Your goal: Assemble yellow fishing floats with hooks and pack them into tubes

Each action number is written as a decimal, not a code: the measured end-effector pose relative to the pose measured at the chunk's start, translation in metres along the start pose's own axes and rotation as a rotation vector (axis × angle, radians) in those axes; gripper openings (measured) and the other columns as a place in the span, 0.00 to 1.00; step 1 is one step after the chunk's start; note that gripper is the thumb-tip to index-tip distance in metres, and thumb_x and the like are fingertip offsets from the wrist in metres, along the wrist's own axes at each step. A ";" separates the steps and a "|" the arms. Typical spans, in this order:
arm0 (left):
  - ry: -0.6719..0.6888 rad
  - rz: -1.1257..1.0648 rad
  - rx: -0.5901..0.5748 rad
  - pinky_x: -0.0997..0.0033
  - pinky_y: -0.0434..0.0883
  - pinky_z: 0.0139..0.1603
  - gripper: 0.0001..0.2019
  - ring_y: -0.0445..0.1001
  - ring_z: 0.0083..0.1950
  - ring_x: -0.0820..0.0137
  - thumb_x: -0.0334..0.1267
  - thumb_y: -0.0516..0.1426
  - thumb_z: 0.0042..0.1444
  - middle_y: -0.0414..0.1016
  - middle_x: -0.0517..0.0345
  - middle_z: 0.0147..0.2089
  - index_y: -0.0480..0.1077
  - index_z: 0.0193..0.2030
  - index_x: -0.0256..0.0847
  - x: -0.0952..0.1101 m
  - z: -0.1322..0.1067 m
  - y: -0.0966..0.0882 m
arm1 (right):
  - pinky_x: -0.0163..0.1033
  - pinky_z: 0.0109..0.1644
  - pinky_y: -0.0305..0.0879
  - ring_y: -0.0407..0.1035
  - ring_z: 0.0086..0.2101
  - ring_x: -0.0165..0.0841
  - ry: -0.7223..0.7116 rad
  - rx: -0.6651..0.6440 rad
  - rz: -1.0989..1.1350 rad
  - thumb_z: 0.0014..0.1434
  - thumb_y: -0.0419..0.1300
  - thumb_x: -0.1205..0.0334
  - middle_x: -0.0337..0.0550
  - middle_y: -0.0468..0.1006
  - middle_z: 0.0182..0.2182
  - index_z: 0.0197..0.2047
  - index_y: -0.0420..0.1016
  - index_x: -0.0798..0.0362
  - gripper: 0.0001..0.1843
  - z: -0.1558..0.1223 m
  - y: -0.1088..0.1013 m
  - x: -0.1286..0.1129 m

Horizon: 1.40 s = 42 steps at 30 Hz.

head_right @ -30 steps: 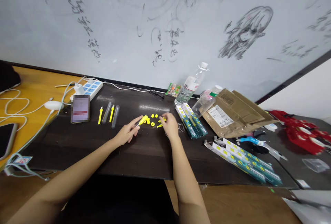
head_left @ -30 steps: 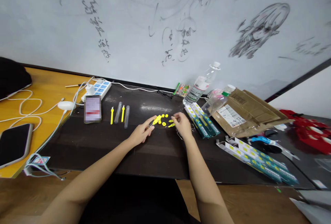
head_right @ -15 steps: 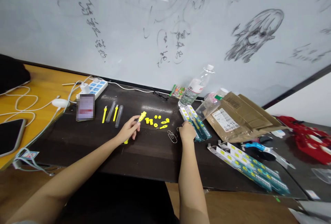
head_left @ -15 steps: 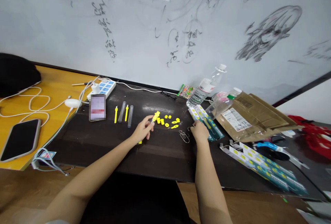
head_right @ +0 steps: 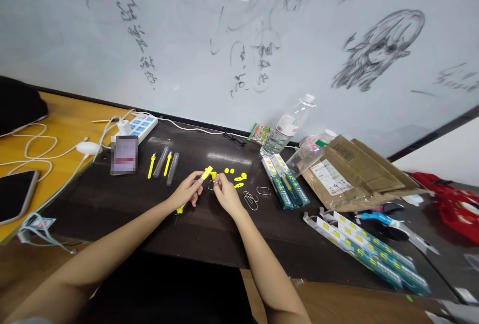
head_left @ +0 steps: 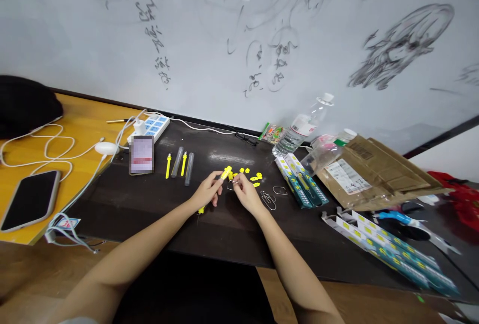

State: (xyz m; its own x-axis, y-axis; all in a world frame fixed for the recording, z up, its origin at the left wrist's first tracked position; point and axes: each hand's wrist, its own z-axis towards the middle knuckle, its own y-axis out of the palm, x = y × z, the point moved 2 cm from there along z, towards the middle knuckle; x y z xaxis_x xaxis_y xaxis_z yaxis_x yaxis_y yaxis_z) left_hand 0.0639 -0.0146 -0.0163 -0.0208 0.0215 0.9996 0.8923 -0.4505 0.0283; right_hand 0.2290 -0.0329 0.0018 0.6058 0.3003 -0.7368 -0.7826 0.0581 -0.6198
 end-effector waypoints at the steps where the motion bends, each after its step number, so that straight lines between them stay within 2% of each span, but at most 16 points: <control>1: -0.014 0.012 0.006 0.81 0.64 0.13 0.22 0.65 0.13 0.79 0.52 0.50 0.59 0.64 0.69 0.24 0.57 0.56 0.43 -0.001 0.000 0.000 | 0.33 0.29 0.53 0.58 0.22 0.29 -0.004 0.006 0.008 0.60 0.48 0.59 0.32 0.64 0.23 0.35 0.61 0.50 0.05 -0.001 0.000 -0.002; 4: -0.039 0.105 -0.028 0.81 0.64 0.14 0.20 0.66 0.14 0.77 0.50 0.51 0.59 0.66 0.68 0.22 0.60 0.53 0.41 -0.001 -0.002 0.000 | 0.34 0.31 0.55 0.61 0.24 0.30 -0.021 0.037 -0.014 0.63 0.47 0.55 0.35 0.67 0.26 0.34 0.61 0.50 0.09 -0.002 -0.004 -0.003; 8: -0.075 0.208 -0.115 0.82 0.62 0.14 0.18 0.65 0.13 0.77 0.50 0.51 0.59 0.68 0.65 0.20 0.61 0.49 0.39 0.000 -0.005 0.000 | 0.34 0.31 0.54 0.61 0.25 0.30 -0.040 0.060 -0.141 0.62 0.50 0.57 0.36 0.68 0.26 0.32 0.64 0.51 0.09 -0.002 -0.009 -0.002; 13: -0.107 0.232 -0.168 0.82 0.60 0.13 0.19 0.63 0.12 0.77 0.53 0.49 0.59 0.70 0.63 0.20 0.61 0.47 0.40 -0.003 -0.004 0.000 | 0.34 0.31 0.55 0.61 0.25 0.29 -0.127 0.104 -0.240 0.61 0.53 0.60 0.38 0.67 0.25 0.32 0.70 0.52 0.09 -0.002 -0.010 -0.005; 19: -0.125 0.240 -0.194 0.83 0.59 0.13 0.18 0.63 0.11 0.78 0.53 0.49 0.59 0.70 0.64 0.19 0.61 0.43 0.40 -0.003 -0.005 0.002 | 0.34 0.31 0.55 0.64 0.27 0.30 -0.125 0.095 -0.300 0.61 0.54 0.61 0.39 0.71 0.28 0.33 0.72 0.51 0.08 -0.002 -0.005 -0.007; 26: -0.159 0.195 -0.197 0.83 0.59 0.13 0.16 0.63 0.11 0.78 0.51 0.50 0.59 0.71 0.64 0.20 0.60 0.42 0.40 -0.001 -0.004 0.002 | 0.35 0.33 0.57 0.70 0.32 0.34 -0.113 0.028 -0.371 0.62 0.53 0.61 0.42 0.77 0.34 0.35 0.71 0.50 0.07 0.000 -0.001 -0.008; 30: -0.188 0.184 -0.193 0.81 0.59 0.12 0.14 0.63 0.11 0.77 0.49 0.51 0.59 0.71 0.65 0.20 0.60 0.41 0.40 0.000 -0.003 0.002 | 0.35 0.31 0.55 0.70 0.31 0.34 -0.111 -0.033 -0.449 0.63 0.51 0.61 0.42 0.77 0.33 0.35 0.68 0.49 0.07 0.001 0.000 -0.013; 35: -0.174 0.186 -0.133 0.82 0.58 0.11 0.16 0.63 0.10 0.77 0.53 0.50 0.58 0.65 0.69 0.18 0.58 0.35 0.41 0.001 -0.001 0.004 | 0.35 0.32 0.54 0.69 0.31 0.34 -0.177 -0.119 -0.484 0.62 0.48 0.63 0.43 0.76 0.34 0.37 0.66 0.49 0.07 0.002 -0.003 -0.021; 39: -0.148 0.197 -0.118 0.83 0.57 0.11 0.17 0.62 0.10 0.77 0.55 0.50 0.58 0.62 0.71 0.16 0.57 0.34 0.41 0.002 0.000 0.006 | 0.35 0.33 0.56 0.67 0.31 0.33 -0.229 -0.113 -0.381 0.55 0.50 0.68 0.41 0.73 0.32 0.36 0.64 0.50 0.06 0.004 -0.002 -0.024; 42: -0.068 0.160 -0.068 0.84 0.56 0.11 0.17 0.61 0.10 0.78 0.55 0.49 0.58 0.61 0.72 0.16 0.56 0.35 0.42 0.002 0.001 0.005 | 0.35 0.30 0.59 0.64 0.25 0.30 -0.098 0.018 -0.066 0.54 0.53 0.66 0.34 0.68 0.25 0.38 0.61 0.49 0.07 0.006 0.005 -0.017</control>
State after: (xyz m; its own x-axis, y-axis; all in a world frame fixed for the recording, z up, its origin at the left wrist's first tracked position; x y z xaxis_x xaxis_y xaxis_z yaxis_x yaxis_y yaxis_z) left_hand 0.0683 -0.0160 -0.0141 0.1514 0.0045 0.9885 0.8493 -0.5121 -0.1278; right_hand 0.2139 -0.0317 0.0125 0.6398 0.3872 -0.6639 -0.7445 0.0978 -0.6604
